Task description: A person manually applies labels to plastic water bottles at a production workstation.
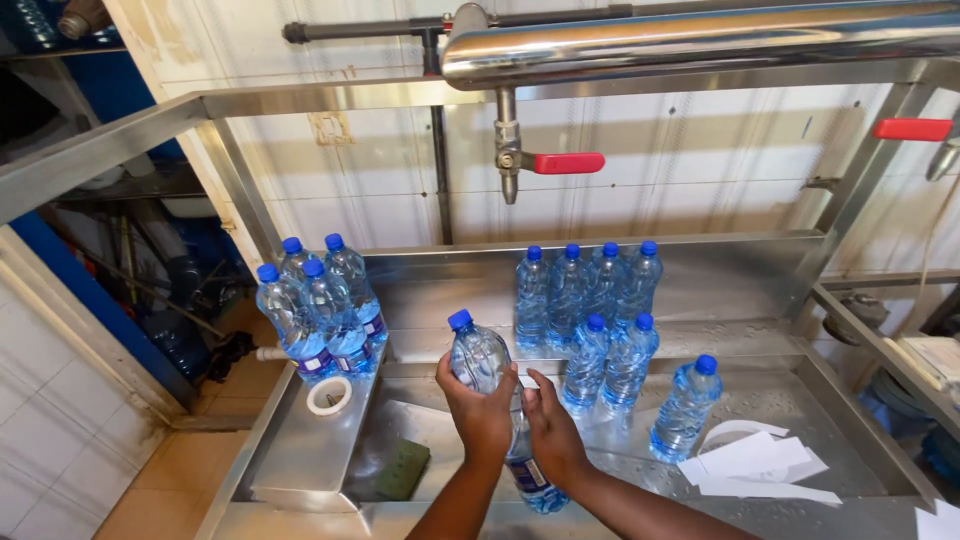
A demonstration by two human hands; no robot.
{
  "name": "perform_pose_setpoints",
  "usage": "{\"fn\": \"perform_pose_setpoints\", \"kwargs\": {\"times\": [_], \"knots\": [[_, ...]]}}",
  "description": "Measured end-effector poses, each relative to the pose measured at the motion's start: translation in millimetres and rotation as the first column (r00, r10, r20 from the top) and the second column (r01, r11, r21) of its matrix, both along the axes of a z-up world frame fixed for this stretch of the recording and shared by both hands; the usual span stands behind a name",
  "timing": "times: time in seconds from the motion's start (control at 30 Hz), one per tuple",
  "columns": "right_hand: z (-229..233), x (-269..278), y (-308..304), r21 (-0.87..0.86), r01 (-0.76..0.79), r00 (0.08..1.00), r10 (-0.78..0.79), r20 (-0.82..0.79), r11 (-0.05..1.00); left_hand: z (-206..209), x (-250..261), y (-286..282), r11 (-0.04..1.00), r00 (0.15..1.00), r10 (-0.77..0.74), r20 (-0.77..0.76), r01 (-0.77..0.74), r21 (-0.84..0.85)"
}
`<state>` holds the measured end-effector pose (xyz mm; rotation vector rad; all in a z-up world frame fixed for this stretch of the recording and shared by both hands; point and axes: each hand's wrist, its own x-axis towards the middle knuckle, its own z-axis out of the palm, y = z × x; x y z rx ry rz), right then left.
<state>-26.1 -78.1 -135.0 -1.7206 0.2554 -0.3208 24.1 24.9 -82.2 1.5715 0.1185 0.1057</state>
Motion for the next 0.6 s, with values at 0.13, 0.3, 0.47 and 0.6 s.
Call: {"fn": "perform_pose_setpoints", "kwargs": {"times": [0.13,0.3,0.47,0.6], "knots": [[5,-2,29,0.003,-0.232,0.970,0.232,0.077,0.973,4,1,29,0.997,0.997,0.071,0.037,-0.072,0.040],[-49,29,-5,0.029,-0.350,0.912,0.334,0.239,0.936,11,33,124,0.959,0.969,0.212,0.127,-0.231,0.161],[-61,10,-67,0.139,-0.392,0.917,0.375,0.138,0.909,-64,146,249,0.698,0.678,0.394,0.621,-0.660,0.277],[-50,-12,-88,0.122,-0.273,0.959,0.280,-0.044,0.954,-78,192,297,0.710,0.575,0.367,0.731,-0.681,0.180]]}}
